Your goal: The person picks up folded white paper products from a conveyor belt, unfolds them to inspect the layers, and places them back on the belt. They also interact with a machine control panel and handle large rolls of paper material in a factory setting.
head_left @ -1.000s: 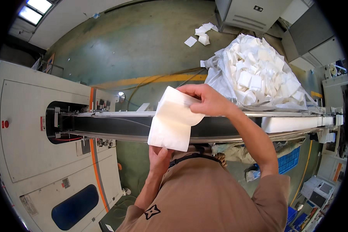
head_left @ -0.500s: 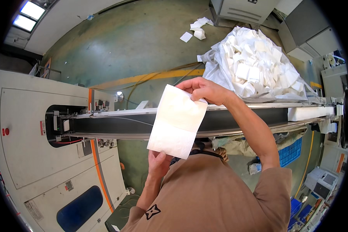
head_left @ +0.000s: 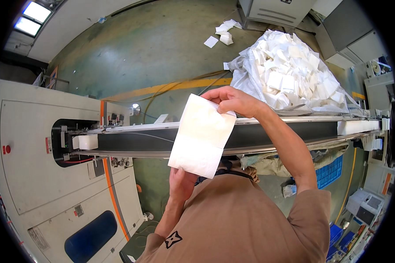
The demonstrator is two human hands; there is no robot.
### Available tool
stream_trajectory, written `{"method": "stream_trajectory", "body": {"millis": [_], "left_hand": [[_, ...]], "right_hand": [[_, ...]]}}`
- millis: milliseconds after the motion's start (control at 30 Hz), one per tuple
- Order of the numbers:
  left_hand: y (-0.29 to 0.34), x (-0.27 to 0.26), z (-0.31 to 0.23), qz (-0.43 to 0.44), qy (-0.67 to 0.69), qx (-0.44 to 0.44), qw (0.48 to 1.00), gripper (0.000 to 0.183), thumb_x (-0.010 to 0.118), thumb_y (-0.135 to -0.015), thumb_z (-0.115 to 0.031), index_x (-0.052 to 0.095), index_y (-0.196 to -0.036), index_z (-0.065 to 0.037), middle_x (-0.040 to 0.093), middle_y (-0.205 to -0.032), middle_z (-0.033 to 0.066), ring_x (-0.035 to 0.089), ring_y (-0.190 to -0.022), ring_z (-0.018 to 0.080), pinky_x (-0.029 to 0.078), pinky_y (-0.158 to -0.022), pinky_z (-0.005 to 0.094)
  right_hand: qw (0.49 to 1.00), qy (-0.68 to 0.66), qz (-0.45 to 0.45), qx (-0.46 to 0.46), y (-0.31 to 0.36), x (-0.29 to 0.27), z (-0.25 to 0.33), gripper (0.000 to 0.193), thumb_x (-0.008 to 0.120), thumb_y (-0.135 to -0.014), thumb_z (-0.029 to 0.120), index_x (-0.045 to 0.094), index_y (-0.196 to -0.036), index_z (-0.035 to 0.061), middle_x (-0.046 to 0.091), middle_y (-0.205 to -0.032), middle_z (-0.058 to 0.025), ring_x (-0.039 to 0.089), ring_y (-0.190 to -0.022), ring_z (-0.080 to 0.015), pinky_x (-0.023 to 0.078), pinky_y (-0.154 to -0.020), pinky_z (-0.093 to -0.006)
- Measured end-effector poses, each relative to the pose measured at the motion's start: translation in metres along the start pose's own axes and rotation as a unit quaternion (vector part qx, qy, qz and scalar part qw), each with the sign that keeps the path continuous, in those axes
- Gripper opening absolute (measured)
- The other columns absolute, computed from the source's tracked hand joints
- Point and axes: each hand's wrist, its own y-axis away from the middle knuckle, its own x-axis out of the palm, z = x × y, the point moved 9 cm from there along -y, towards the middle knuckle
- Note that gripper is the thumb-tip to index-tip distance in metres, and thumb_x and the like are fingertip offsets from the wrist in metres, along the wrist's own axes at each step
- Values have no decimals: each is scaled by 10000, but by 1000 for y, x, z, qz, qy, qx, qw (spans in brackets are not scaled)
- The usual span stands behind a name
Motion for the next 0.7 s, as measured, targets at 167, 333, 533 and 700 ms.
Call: {"method": "stream_trajectory", "body": {"millis": [167, 333, 533, 700], "left_hand": [[-1, -4, 3, 9, 6, -5, 1000, 740, 656, -925, -378, 291, -1501, -92, 470, -1439, 124, 517, -1294, 311, 499, -990, 505], [-2, 0, 2, 16, 1, 3, 1000, 740, 641, -930, -379, 272, -1505, -95, 448, -1452, 130, 510, -1296, 321, 500, -983, 515], [-2, 0, 0, 0, -4, 12, 1000, 728, 623, -944, -360, 246, -1512, -104, 406, -1480, 133, 465, -1339, 335, 468, -1025, 554], [-3, 2, -1, -25, -17, 29, 999, 704, 616, -949, -346, 252, -1500, -104, 408, -1477, 125, 468, -1336, 329, 452, -1043, 571]], "right_hand": [[1000, 5, -3, -3, 0, -1, 2, 586, 553, -730, 95, 586, -1294, -58, 668, -1149, -84, 608, -1033, -131, 463, -946, -260], [999, 44, -4, -8, 0, 3, 11, 559, 543, -758, 72, 579, -1299, -60, 672, -1124, -70, 609, -1010, -120, 479, -912, -264], [985, 164, -19, -43, -1, 9, 29, 552, 563, -751, 103, 592, -1284, -36, 679, -1096, -94, 616, -973, -141, 486, -869, -280], [962, 263, -47, -60, 4, 17, 42, 569, 578, -721, 123, 602, -1279, 11, 692, -1014, -107, 636, -886, -182, 504, -812, -305]]}}
